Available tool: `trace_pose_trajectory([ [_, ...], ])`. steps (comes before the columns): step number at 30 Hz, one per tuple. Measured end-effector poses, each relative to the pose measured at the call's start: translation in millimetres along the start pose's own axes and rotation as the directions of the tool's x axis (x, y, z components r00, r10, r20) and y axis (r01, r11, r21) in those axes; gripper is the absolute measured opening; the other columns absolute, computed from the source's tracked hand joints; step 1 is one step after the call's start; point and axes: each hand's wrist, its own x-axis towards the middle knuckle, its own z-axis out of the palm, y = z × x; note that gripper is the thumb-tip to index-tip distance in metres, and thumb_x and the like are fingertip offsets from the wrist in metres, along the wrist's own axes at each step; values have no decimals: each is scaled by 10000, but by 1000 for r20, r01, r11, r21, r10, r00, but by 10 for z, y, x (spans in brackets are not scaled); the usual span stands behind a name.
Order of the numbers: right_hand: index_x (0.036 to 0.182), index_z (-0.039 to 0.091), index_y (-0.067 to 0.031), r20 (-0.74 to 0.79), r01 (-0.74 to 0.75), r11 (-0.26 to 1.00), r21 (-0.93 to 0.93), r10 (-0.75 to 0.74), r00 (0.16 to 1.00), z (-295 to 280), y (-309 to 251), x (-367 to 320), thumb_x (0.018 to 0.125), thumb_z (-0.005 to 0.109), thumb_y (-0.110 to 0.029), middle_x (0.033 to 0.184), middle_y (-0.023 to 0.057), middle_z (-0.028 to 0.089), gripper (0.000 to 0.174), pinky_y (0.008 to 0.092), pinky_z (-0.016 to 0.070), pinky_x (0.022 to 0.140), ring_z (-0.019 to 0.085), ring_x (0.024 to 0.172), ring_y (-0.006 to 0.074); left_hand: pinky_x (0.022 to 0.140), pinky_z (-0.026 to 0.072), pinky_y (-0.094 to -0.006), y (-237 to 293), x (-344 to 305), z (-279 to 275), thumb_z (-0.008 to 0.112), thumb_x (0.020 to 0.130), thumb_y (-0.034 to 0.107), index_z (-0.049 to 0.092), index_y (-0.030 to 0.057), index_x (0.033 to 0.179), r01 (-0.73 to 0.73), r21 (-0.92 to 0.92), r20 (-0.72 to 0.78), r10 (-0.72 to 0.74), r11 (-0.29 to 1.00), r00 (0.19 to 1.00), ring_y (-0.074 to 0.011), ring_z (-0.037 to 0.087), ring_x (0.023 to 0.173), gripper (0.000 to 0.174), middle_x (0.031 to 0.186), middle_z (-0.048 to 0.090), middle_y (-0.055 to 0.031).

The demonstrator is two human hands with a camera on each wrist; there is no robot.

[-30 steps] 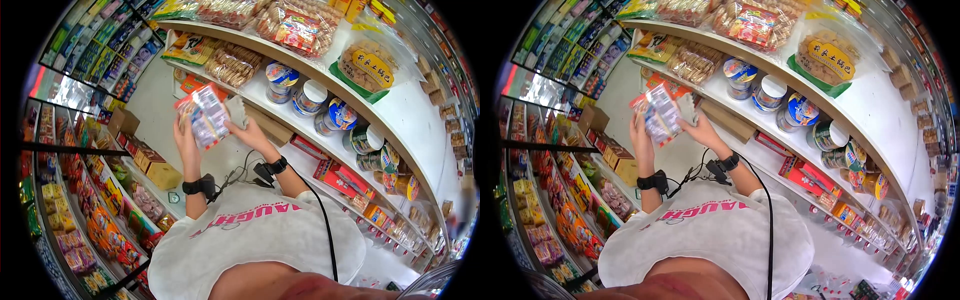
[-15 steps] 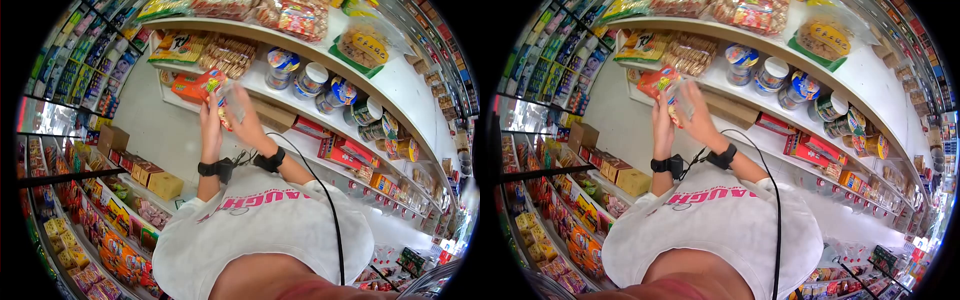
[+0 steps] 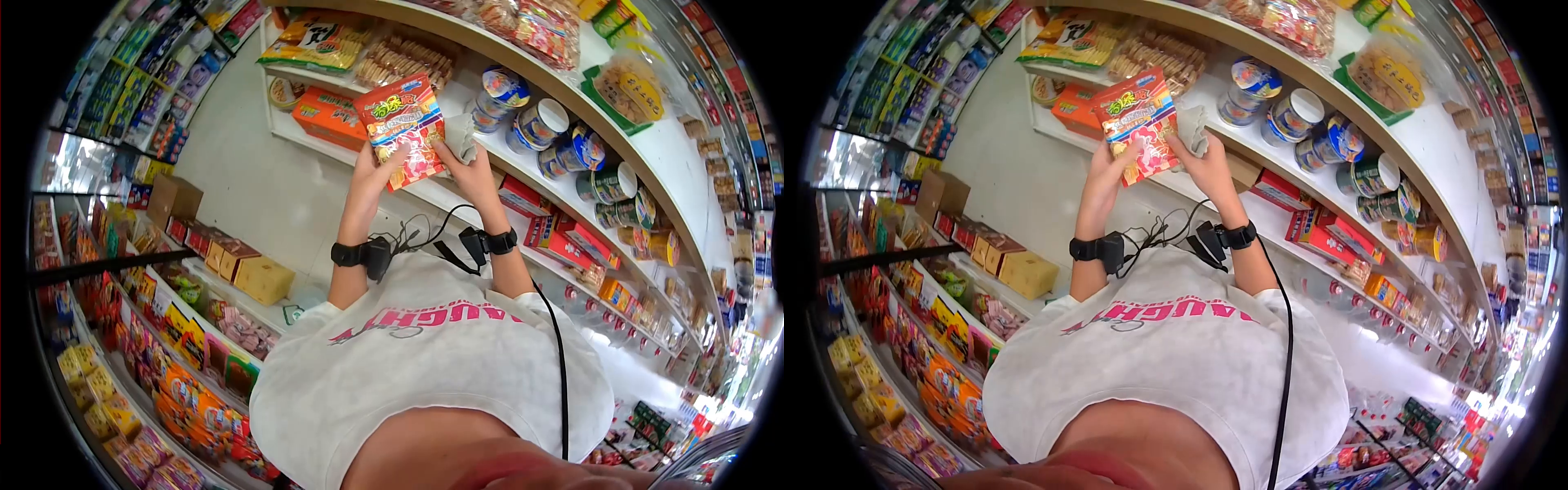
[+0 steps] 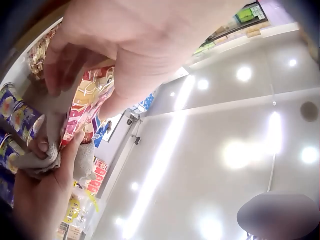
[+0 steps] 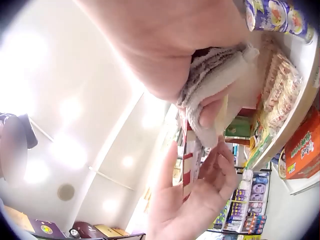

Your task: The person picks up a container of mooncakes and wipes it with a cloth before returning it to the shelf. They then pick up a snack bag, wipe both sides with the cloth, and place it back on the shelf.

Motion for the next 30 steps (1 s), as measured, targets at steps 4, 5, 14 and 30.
trace_pose_trajectory([
  [4, 1094, 641, 32, -112, 106, 994, -36, -109, 988, -113, -13, 86, 934, 685, -190, 979, 43, 705, 277, 269, 497, 786, 614, 857, 87, 912, 506, -286, -28, 75, 100, 728, 871, 66, 497, -49, 1285, -1, 26, -16, 2, 1000, 1000, -147, 620, 1064, 488, 1202, 625, -122],
  [5, 1102, 639, 29, -109, 108, 993, -40, -112, 988, -147, -68, 96, 936, 683, -191, 992, 43, 703, 279, 270, 495, 797, 615, 872, 89, 903, 515, -279, 13, 107, 164, 733, 862, 50, 505, -59, 1270, -14, 35, -35, 15, 999, 999, -153, 632, 1048, 480, 1179, 637, -128],
  [14, 1111, 628, 29, -166, 214, 976, -37, -218, 962, -827, -210, 503, 926, 687, -207, 1006, 79, 710, 306, 290, 496, 801, 634, 895, 119, 937, 505, -290, 207, 773, 862, 695, 887, 19, 366, -79, 1392, -188, 173, 42, 184, 967, 982, -180, 626, 1083, 611, 1209, 620, -180],
  [30, 1319, 480, 26, -340, 437, 608, -663, -764, 548, -2226, -619, 1662, 748, 625, 51, 1313, 212, 535, 590, 427, 374, 1059, 512, 1227, 364, 793, 548, -267, -243, 2898, 2320, 760, 851, 116, 477, -95, 1320, -497, 386, 320, 392, 777, 862, -170, 667, 942, 587, 1123, 665, -159],
])
